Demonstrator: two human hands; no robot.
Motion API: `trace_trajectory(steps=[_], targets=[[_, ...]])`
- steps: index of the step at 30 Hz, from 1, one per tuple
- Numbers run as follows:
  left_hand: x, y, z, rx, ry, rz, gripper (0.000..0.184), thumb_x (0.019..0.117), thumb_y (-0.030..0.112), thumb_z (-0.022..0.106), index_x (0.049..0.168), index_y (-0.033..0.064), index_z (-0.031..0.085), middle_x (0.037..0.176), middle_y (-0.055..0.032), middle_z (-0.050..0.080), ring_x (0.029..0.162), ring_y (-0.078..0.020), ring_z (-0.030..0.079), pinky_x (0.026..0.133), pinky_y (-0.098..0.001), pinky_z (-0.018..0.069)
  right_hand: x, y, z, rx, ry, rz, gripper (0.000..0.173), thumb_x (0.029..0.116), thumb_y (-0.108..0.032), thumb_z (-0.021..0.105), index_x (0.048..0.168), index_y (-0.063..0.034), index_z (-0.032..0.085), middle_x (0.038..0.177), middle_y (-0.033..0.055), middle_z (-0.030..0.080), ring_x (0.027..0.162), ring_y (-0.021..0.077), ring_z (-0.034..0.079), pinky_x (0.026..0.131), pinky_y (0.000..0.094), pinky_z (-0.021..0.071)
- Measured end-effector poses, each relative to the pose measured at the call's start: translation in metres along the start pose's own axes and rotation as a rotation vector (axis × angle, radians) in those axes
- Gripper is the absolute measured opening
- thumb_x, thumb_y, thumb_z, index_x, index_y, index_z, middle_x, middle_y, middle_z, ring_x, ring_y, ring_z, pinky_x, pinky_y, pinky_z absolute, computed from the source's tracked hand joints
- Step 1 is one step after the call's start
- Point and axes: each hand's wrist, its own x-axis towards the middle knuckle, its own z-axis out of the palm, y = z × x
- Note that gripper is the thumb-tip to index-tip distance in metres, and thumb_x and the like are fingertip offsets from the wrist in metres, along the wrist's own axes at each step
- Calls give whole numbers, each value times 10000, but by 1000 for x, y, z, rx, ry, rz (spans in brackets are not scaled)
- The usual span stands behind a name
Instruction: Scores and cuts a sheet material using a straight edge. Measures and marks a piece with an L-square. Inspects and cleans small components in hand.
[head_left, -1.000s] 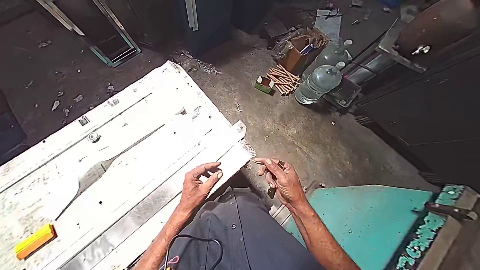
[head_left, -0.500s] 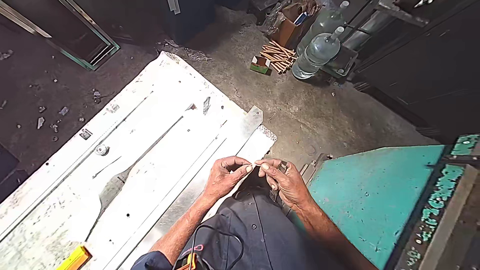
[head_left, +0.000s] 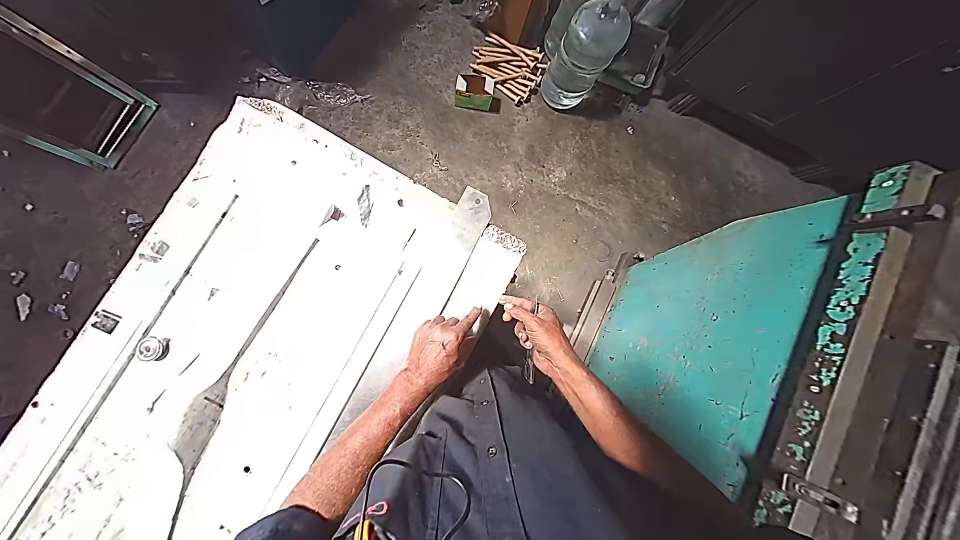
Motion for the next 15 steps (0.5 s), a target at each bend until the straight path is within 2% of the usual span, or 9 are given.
trace_trajectory(steps=[4, 10, 15], targets=[[25, 2, -1, 65, -191, -18, 575, 1025, 342, 519, 1586, 277, 410, 1029, -159, 740, 986, -388, 685, 866, -555, 518, 1, 8, 6, 42, 23, 24, 250, 1021, -121, 609, 1225, -7, 699, 804, 48, 693, 428, 35, 384, 391, 190, 308], [44, 5, 0, 105, -289, 12, 643, 1012, 442, 547, 1605, 272, 366, 1115, -171, 736, 1046, -404, 681, 907, -573, 507, 7, 10, 2, 45, 4, 25, 254, 1024, -134, 612, 1228, -17, 709, 815, 48, 698, 432, 39, 390, 396, 192, 314], [47, 8, -2, 151, -299, -7, 638, 1010, 481, 531, 1598, 283, 380, 1080, -167, 744, 1058, -409, 675, 903, -573, 506, 15, 18, -18, 48, 40, 71, 274, 1026, -131, 602, 1267, -33, 689, 840, 49, 706, 430, 38, 396, 385, 189, 308]])
